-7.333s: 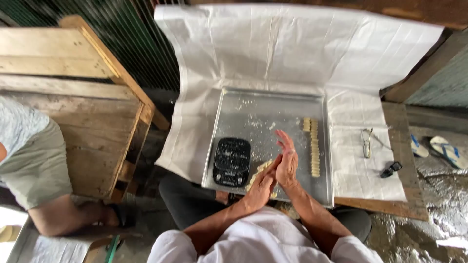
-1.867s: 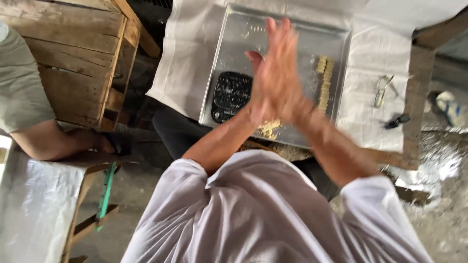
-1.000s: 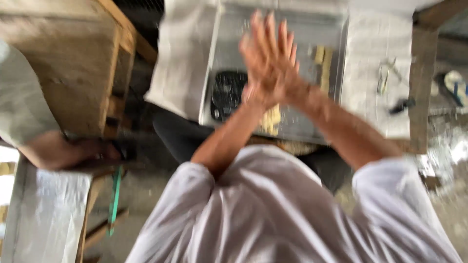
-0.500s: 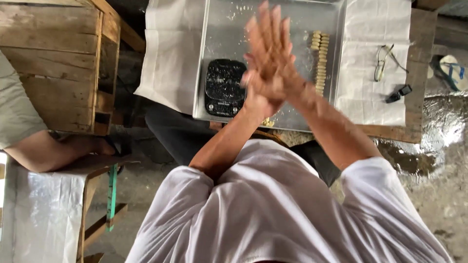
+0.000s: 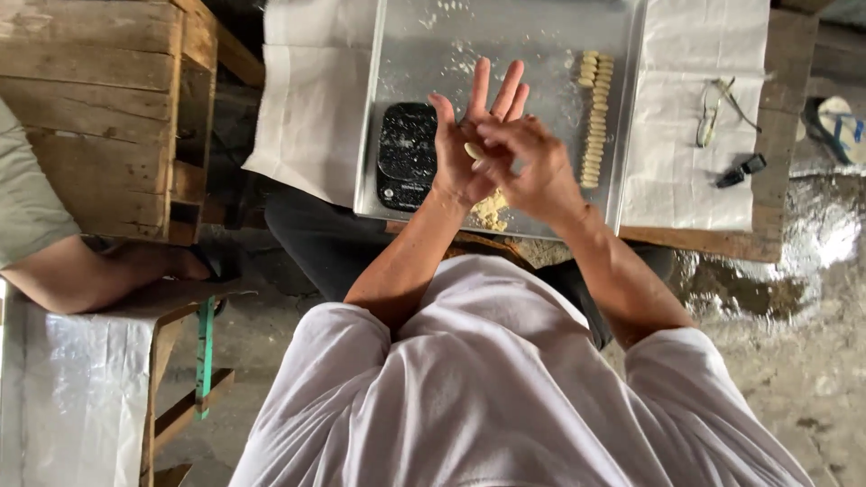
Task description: The person sits and shapes a yellow dough-like substance into small cylindrical pieces by hand. They roll the dough between their palms and place the finished pieces in a row on a metal tray. A digital scale and a black container are visible on the tray.
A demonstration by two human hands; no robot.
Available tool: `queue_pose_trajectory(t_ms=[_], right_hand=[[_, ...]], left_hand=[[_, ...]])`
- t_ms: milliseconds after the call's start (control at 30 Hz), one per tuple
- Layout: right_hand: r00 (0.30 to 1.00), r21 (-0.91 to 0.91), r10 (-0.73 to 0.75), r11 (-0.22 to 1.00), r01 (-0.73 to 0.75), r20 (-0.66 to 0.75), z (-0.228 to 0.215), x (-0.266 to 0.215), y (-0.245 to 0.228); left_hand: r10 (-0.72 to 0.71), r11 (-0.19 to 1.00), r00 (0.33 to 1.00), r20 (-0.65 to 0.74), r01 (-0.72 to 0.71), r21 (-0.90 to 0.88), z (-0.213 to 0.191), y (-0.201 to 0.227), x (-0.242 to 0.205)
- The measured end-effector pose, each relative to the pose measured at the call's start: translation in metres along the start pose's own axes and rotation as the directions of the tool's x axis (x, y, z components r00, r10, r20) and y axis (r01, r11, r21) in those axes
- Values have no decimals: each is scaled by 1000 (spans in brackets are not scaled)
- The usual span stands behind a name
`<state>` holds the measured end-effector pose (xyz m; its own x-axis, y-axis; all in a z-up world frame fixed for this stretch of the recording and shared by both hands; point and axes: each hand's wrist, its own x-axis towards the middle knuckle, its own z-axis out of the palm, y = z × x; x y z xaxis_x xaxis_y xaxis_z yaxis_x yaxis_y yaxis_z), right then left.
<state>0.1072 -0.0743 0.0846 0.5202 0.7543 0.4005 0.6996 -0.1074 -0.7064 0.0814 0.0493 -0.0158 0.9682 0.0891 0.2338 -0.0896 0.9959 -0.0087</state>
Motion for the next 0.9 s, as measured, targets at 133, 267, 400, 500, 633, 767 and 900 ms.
queue_pose_trajectory(t_ms=[133, 267, 400, 500, 633, 767, 900], right_hand=[[999, -148, 43, 988, -39, 26, 15, -27, 22], [987, -122, 158, 980, -159, -14, 21, -37, 69], [935, -161, 321, 925, -344, -150, 12, -69, 170], [886, -230, 410, 861, -454, -215, -1, -91, 275], [829, -399, 506, 727, -558, -238, -11, -93, 351], [889, -636, 385, 627, -450, -249, -13, -81, 377], [843, -597, 499, 619, -510, -203, -10, -73, 381]], left_hand=[[-43, 987, 979, -198, 73, 146, 25, -10, -2], [-13, 889, 929, -370, 180, 422, 26, 2, -13], [53, 865, 920, -387, 152, 479, -1, 27, -68], [88, 793, 893, -442, 206, 574, 5, 43, -113], [156, 720, 835, -527, 269, 640, 9, 50, -141], [225, 699, 751, -620, 318, 640, 8, 51, -142], [257, 715, 722, -642, 304, 630, -1, 56, -144]])
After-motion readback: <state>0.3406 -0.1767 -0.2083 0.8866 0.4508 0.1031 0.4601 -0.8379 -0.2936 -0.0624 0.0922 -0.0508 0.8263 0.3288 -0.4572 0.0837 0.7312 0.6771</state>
